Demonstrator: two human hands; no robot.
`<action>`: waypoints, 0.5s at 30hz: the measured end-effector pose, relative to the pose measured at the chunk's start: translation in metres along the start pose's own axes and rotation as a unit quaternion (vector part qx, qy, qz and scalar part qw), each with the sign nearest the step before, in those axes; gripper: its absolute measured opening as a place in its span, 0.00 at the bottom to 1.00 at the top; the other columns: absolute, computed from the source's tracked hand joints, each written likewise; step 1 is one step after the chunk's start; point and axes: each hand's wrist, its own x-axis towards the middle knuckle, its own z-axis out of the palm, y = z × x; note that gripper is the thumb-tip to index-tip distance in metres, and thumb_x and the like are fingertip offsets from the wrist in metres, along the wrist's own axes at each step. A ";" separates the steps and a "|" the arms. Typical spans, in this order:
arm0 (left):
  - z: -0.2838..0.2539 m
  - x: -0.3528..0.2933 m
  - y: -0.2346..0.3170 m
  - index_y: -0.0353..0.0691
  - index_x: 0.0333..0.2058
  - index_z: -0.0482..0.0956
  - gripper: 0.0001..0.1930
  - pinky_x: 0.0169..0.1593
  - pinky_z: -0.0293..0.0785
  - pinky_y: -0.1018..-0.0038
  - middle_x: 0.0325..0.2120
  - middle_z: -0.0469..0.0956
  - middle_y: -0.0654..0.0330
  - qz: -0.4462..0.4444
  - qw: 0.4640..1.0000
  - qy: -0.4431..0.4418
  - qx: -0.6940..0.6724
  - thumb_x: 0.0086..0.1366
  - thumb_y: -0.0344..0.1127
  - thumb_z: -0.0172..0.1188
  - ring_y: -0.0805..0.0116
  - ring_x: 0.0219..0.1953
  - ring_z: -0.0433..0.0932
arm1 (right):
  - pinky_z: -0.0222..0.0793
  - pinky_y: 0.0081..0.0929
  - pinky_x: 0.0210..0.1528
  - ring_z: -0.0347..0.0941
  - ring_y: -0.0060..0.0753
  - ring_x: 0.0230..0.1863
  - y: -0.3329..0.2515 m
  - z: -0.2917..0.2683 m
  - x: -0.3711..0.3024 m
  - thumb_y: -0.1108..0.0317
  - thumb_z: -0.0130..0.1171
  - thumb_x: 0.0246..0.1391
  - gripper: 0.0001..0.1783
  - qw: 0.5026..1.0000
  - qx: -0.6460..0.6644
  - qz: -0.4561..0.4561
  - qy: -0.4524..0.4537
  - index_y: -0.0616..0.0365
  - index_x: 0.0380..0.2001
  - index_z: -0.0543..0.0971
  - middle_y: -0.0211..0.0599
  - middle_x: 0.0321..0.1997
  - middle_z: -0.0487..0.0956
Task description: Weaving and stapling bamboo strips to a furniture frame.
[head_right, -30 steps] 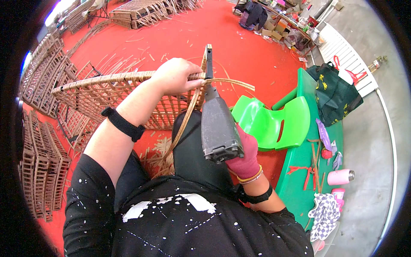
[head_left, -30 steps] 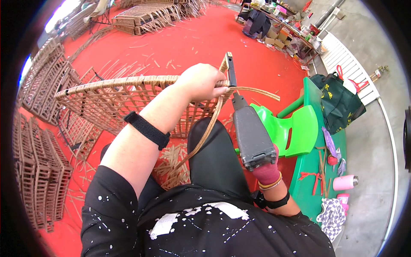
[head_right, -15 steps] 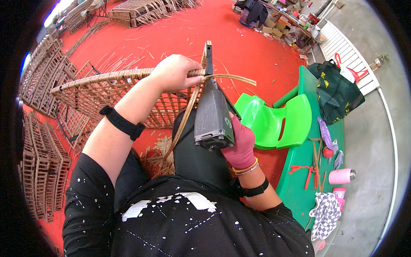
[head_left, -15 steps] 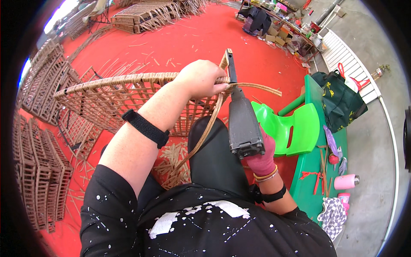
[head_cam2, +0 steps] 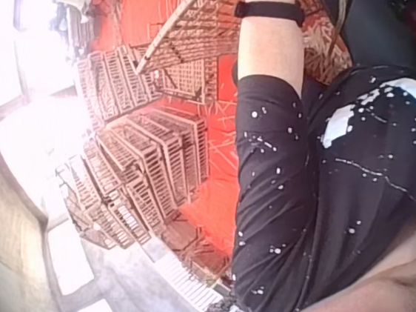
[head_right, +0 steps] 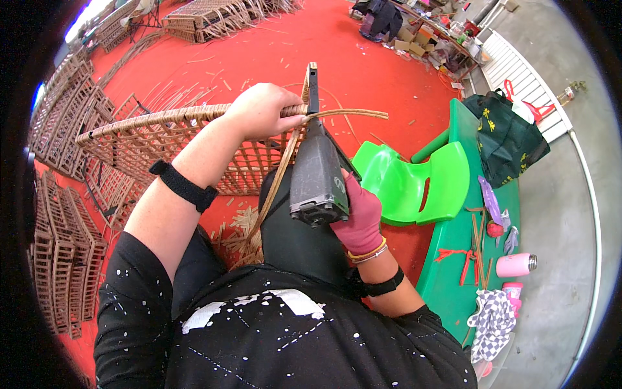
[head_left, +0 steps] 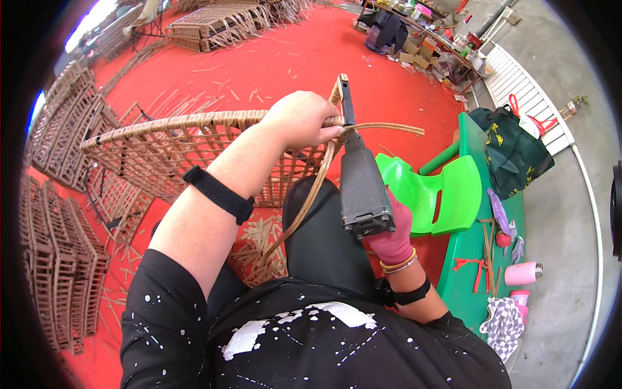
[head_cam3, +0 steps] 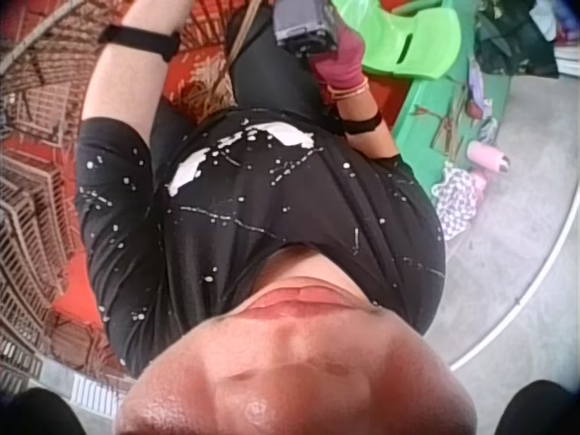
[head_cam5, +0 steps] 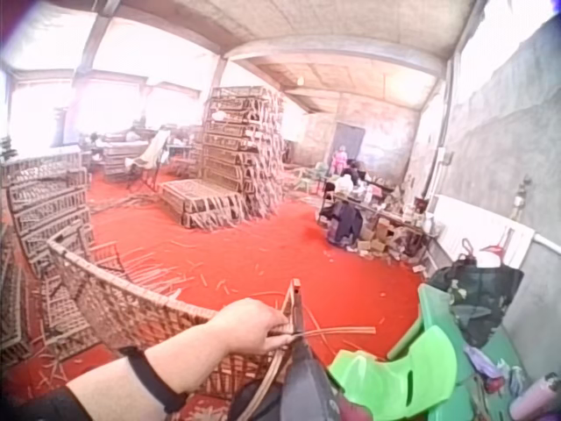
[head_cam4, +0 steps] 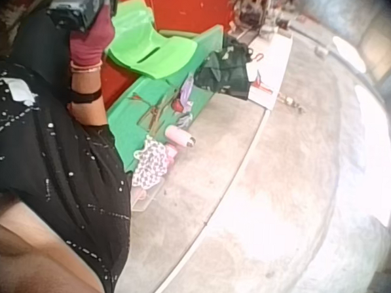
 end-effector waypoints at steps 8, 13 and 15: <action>0.005 0.001 -0.004 0.46 0.35 0.86 0.13 0.42 0.77 0.58 0.28 0.83 0.54 0.000 1.000 0.008 -0.012 0.60 0.47 0.62 0.53 0.36 0.81 | 0.78 0.32 0.48 0.80 0.34 0.47 -0.020 -0.009 0.002 0.69 0.49 0.67 0.14 0.994 0.065 0.070 -0.046 0.63 0.51 0.75 0.39 0.48 0.81; 0.005 0.000 -0.006 0.46 0.34 0.86 0.13 0.42 0.77 0.58 0.28 0.83 0.54 0.013 1.000 0.013 -0.005 0.60 0.48 0.62 0.53 0.35 0.81 | 0.78 0.31 0.46 0.81 0.33 0.45 -0.034 -0.012 0.005 0.68 0.53 0.64 0.14 0.998 -0.007 0.029 -0.049 0.62 0.50 0.76 0.37 0.45 0.82; 0.005 0.000 -0.005 0.46 0.34 0.86 0.13 0.42 0.77 0.58 0.28 0.83 0.54 0.013 1.000 0.014 -0.008 0.59 0.48 0.62 0.52 0.35 0.81 | 0.78 0.31 0.45 0.81 0.32 0.44 -0.035 -0.012 0.006 0.67 0.55 0.64 0.14 0.996 -0.064 -0.002 -0.054 0.61 0.50 0.76 0.36 0.44 0.83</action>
